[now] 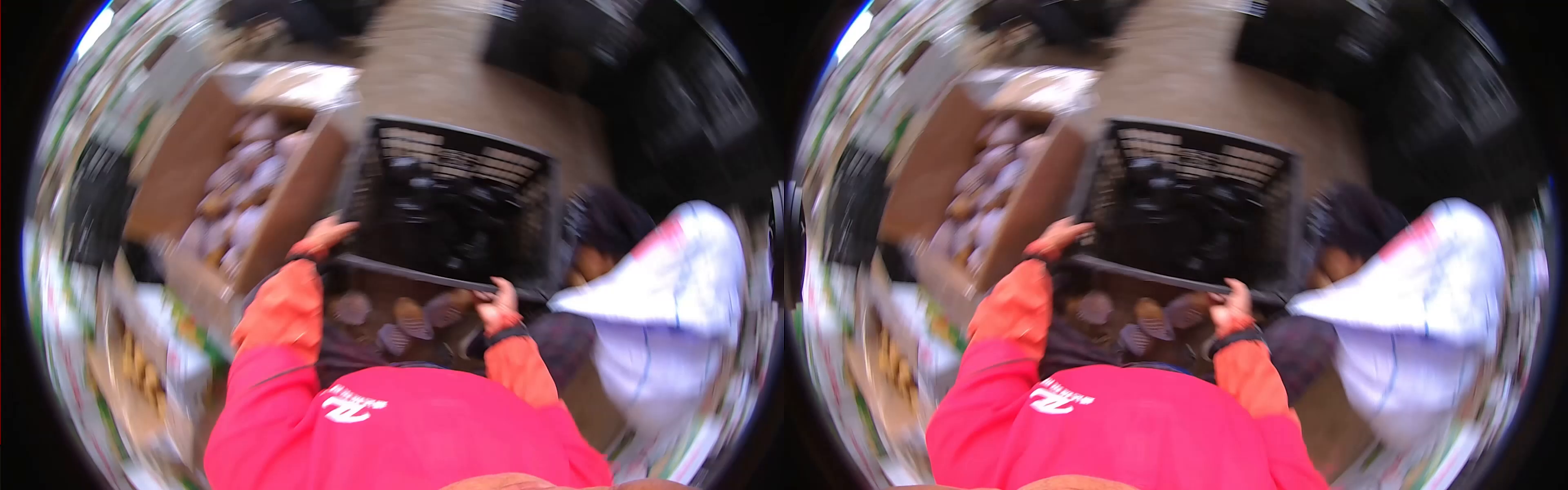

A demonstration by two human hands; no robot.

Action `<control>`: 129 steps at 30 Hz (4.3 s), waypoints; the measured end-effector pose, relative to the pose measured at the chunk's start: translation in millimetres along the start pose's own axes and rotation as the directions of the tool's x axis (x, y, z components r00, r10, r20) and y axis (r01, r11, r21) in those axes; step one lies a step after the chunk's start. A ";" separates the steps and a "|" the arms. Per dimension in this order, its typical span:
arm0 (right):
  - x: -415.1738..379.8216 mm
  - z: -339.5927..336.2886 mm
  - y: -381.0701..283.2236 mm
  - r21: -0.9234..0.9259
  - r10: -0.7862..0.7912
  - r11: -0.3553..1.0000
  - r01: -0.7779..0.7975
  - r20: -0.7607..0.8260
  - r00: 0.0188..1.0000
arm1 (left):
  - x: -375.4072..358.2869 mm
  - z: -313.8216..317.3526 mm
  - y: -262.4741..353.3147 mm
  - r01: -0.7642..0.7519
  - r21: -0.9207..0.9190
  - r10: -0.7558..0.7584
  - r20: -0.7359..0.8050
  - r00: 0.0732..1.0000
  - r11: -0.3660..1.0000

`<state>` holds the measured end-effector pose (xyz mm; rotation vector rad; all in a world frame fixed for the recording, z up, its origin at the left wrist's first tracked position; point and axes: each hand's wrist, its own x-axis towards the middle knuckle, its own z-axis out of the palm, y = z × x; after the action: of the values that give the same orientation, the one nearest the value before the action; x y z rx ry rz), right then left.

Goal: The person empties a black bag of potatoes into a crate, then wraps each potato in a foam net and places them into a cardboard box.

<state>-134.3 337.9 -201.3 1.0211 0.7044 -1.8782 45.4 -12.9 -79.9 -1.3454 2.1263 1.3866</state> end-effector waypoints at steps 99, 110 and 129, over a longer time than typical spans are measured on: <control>-350.8 387.4 183.4 -0.369 0.403 0.541 0.756 0.902 0.152 | -299.9 -28.8 -118.9 -0.853 -0.496 -0.077 -0.855 0.512 -0.164; -290.0 387.4 235.6 -0.482 0.693 0.202 0.852 0.685 0.224 | -361.8 -392.6 -177.0 -0.996 0.063 -0.156 -0.985 -0.072 0.063; -138.3 174.1 -3.4 -0.486 -0.027 0.731 0.480 0.682 0.731 | -183.7 -321.1 -144.8 -0.748 -0.579 -0.170 -0.814 0.556 0.323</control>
<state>-161.7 261.8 5.8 -0.2047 1.0012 -1.8374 340.0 -192.7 116.8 -2.3532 2.1316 2.9753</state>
